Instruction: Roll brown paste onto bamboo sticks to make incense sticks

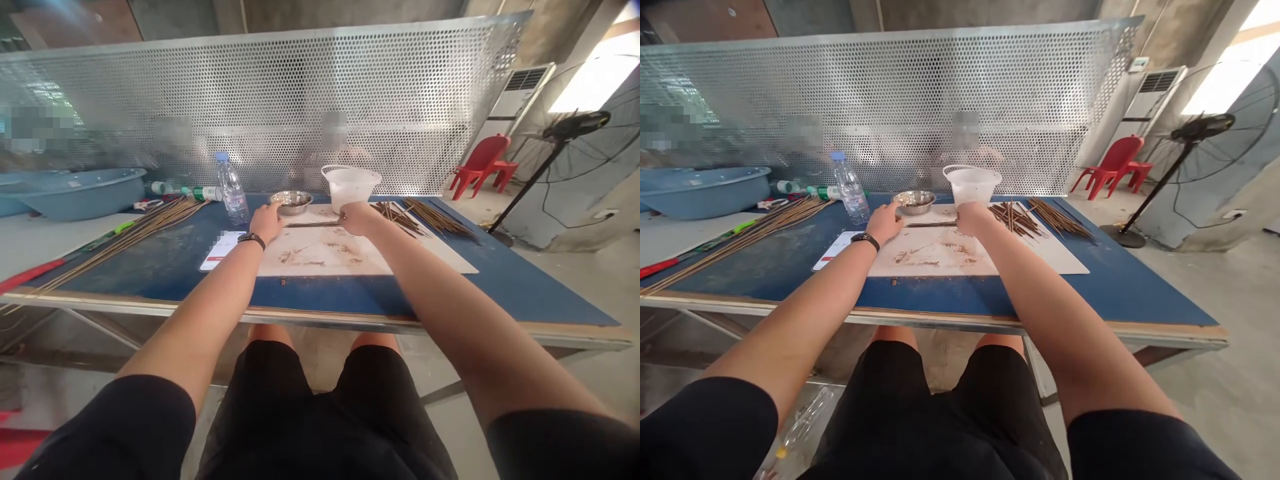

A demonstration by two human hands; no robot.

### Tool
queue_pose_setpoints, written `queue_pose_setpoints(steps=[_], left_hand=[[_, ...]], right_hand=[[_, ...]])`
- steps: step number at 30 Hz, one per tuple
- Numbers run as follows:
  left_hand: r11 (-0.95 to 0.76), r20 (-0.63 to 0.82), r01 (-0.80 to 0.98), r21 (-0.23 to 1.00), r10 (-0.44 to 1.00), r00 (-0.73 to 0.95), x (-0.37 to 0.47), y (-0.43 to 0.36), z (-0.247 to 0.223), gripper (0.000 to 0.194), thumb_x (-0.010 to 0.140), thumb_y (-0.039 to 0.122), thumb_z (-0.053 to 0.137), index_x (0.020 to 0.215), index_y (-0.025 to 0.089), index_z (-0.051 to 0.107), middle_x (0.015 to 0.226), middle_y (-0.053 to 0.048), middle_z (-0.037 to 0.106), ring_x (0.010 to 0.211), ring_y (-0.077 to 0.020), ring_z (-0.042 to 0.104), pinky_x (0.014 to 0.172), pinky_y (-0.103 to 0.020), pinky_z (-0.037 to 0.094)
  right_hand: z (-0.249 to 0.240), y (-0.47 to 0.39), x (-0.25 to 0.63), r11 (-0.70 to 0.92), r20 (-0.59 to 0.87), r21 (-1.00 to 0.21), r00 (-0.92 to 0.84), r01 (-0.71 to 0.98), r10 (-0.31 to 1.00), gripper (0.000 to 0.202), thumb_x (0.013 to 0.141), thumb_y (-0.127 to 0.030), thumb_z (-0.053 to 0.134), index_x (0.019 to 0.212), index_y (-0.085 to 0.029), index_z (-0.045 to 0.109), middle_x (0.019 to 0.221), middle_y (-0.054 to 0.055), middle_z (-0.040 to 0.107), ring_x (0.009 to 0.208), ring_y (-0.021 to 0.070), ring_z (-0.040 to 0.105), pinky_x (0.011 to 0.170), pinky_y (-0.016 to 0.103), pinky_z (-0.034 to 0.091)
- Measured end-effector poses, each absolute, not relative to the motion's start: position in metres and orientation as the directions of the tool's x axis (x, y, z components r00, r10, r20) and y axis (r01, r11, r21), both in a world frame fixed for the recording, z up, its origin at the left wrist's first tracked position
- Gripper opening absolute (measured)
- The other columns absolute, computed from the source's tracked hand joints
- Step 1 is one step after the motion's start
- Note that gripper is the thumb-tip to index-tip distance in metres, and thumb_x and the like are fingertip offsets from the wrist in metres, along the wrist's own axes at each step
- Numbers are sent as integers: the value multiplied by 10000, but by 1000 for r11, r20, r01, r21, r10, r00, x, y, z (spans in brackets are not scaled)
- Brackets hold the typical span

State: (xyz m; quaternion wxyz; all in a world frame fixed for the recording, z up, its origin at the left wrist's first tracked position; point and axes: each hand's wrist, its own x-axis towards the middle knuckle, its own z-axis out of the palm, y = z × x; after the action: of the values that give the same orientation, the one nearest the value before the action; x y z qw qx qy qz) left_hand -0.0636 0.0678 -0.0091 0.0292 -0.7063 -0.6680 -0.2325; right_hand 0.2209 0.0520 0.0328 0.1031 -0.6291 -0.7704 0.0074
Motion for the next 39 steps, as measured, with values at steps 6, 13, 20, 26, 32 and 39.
queue_pose_setpoints(steps=[6,13,20,26,32,39], left_hand=[[-107,371,956,273,929,-2,-64,69,-9,315,928,241,742,1219,132,794,1257,-224,731,1237,-399,664,1111,-476,508],[-206,469,898,389,883,-1,-53,56,-5,303,978,289,735,1245,152,777,1287,-188,746,1239,-362,674,1094,-472,531],[-415,515,781,467,845,141,-24,42,-4,208,959,192,770,1161,151,796,1191,-144,830,1136,-289,762,1057,-413,558],[-587,576,626,514,776,255,-9,34,-9,509,893,214,871,1360,212,671,1256,-106,818,1160,-261,761,1021,-388,569],[-572,616,689,445,754,228,-10,36,-11,524,793,249,936,1246,205,676,1339,-136,730,1178,-275,709,1020,-407,576],[-557,578,677,480,782,234,3,33,-13,445,888,138,715,1332,165,708,1274,-157,809,1181,-354,746,1005,-472,586]], right_hand=[[-1,73,204,241,156,-113,-222,964,962,252,918,-158,750,1155,-194,828,1319,245,759,1282,432,672,1024,491,542],[-7,73,215,341,189,-103,-318,934,929,280,918,-120,641,1131,-141,822,1347,279,725,1336,436,582,1086,520,484],[-4,64,213,368,273,-284,-294,885,916,176,1001,-251,630,1050,-168,778,1201,226,759,1238,380,616,1014,436,497],[1,42,199,451,295,-560,-342,695,892,490,1180,-551,367,1067,-207,698,1034,93,797,880,194,713,767,268,517],[9,25,187,481,324,-634,-356,606,876,202,1072,-357,647,952,-207,709,899,56,764,774,186,658,688,279,468],[14,16,178,570,465,-550,-343,610,816,227,1036,-368,689,1174,-202,757,1041,97,793,926,248,690,794,327,486]])
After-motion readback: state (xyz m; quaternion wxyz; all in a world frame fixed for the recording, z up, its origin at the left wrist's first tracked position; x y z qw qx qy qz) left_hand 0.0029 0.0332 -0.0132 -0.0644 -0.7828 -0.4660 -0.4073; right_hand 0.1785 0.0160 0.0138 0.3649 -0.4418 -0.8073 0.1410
